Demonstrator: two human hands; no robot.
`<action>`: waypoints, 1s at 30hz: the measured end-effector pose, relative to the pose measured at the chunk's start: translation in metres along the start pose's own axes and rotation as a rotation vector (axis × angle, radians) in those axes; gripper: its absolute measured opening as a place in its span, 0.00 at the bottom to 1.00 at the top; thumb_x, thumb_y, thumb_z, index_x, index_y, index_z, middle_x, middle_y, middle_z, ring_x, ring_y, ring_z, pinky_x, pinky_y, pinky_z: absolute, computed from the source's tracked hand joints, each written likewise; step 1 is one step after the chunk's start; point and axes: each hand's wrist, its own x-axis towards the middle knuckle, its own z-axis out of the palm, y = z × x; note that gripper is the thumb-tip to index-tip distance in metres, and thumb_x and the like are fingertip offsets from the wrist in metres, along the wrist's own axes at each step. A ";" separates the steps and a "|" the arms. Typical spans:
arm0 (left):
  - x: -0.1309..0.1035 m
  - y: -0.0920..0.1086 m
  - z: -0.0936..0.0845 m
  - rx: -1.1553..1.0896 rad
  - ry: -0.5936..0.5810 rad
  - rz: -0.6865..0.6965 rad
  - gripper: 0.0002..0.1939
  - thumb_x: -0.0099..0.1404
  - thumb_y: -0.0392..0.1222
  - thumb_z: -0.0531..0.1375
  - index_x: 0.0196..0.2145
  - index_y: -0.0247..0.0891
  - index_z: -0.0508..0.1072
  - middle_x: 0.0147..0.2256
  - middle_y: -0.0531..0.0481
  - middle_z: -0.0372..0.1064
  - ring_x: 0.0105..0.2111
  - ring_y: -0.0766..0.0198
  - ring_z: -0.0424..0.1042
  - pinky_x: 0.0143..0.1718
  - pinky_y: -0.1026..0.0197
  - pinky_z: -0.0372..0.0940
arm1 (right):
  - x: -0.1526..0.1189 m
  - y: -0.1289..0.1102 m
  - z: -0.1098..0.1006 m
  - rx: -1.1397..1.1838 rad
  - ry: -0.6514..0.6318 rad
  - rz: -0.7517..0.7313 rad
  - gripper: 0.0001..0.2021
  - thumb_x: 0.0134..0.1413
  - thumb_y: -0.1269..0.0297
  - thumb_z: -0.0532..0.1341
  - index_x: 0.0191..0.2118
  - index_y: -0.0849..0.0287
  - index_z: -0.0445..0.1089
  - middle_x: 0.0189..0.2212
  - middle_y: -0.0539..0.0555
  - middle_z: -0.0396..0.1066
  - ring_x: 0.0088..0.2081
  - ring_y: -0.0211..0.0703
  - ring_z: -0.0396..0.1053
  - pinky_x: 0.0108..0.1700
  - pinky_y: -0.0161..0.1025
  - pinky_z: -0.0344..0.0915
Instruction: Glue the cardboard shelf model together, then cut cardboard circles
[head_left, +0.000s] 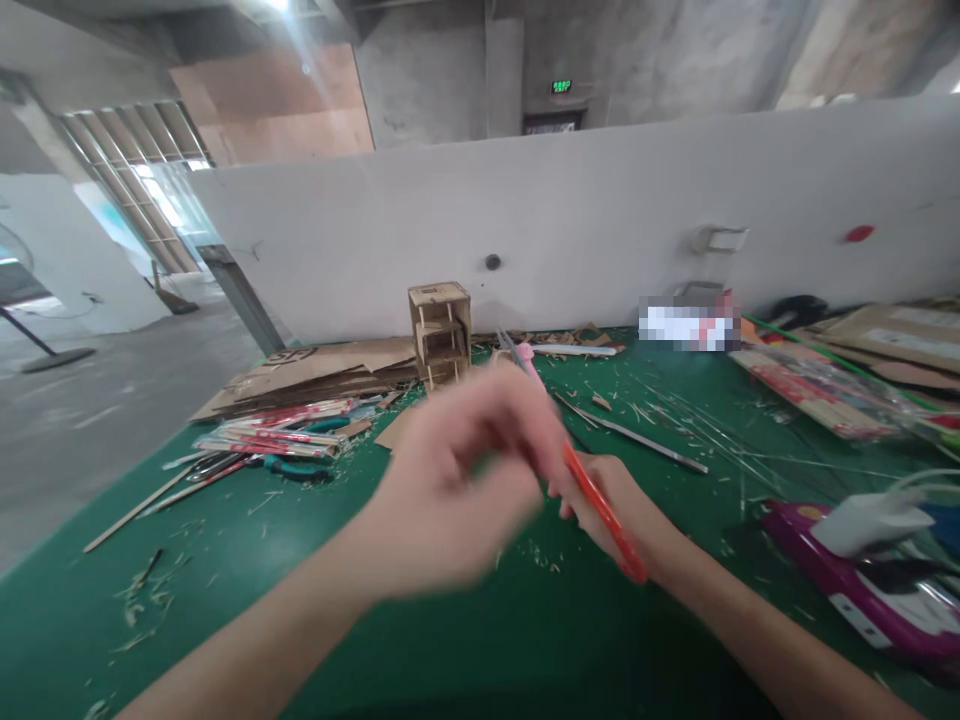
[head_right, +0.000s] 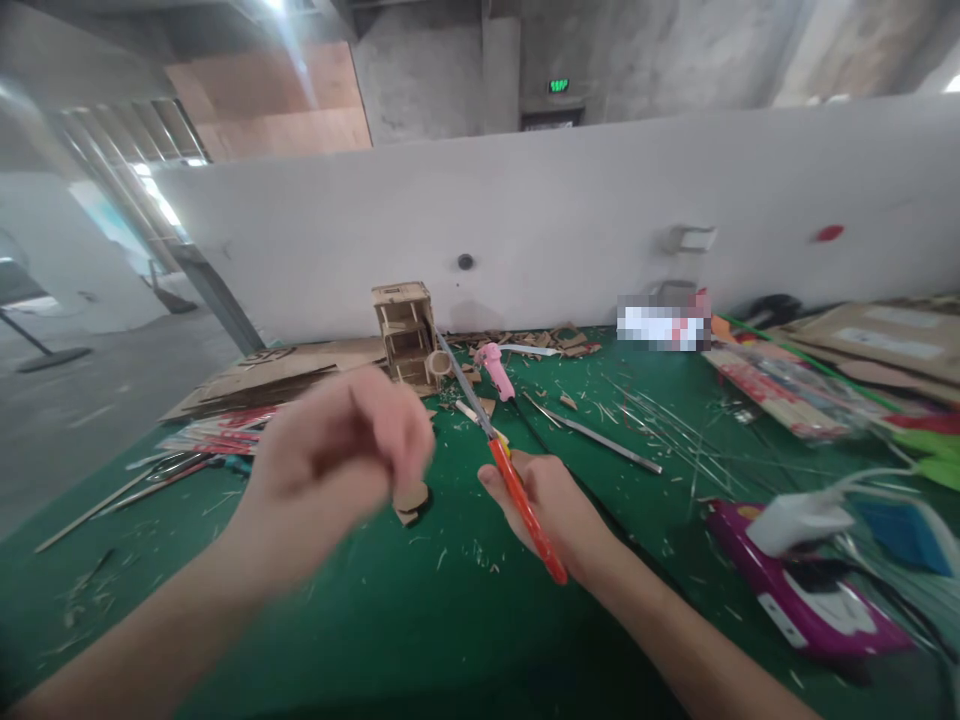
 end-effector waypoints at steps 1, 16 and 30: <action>0.014 -0.004 0.000 -0.082 0.044 0.021 0.05 0.57 0.33 0.58 0.30 0.43 0.67 0.29 0.51 0.69 0.27 0.65 0.68 0.22 0.62 0.63 | 0.000 0.000 0.000 0.004 -0.013 0.008 0.28 0.61 0.41 0.47 0.22 0.58 0.64 0.19 0.53 0.66 0.20 0.40 0.64 0.23 0.36 0.56; 0.044 -0.032 0.016 -0.138 -0.035 -0.171 0.14 0.63 0.50 0.61 0.31 0.35 0.73 0.26 0.51 0.70 0.25 0.70 0.68 0.30 0.66 0.66 | -0.001 -0.006 -0.001 -0.009 -0.100 0.032 0.22 0.61 0.44 0.49 0.24 0.55 0.55 0.18 0.49 0.60 0.18 0.38 0.58 0.22 0.36 0.50; 0.049 -0.041 0.003 0.071 -0.036 -0.010 0.11 0.64 0.49 0.58 0.38 0.39 0.71 0.28 0.51 0.72 0.25 0.65 0.73 0.26 0.64 0.69 | 0.001 0.002 -0.004 0.237 -0.001 0.171 0.29 0.59 0.37 0.48 0.23 0.57 0.63 0.20 0.54 0.68 0.20 0.41 0.68 0.20 0.35 0.61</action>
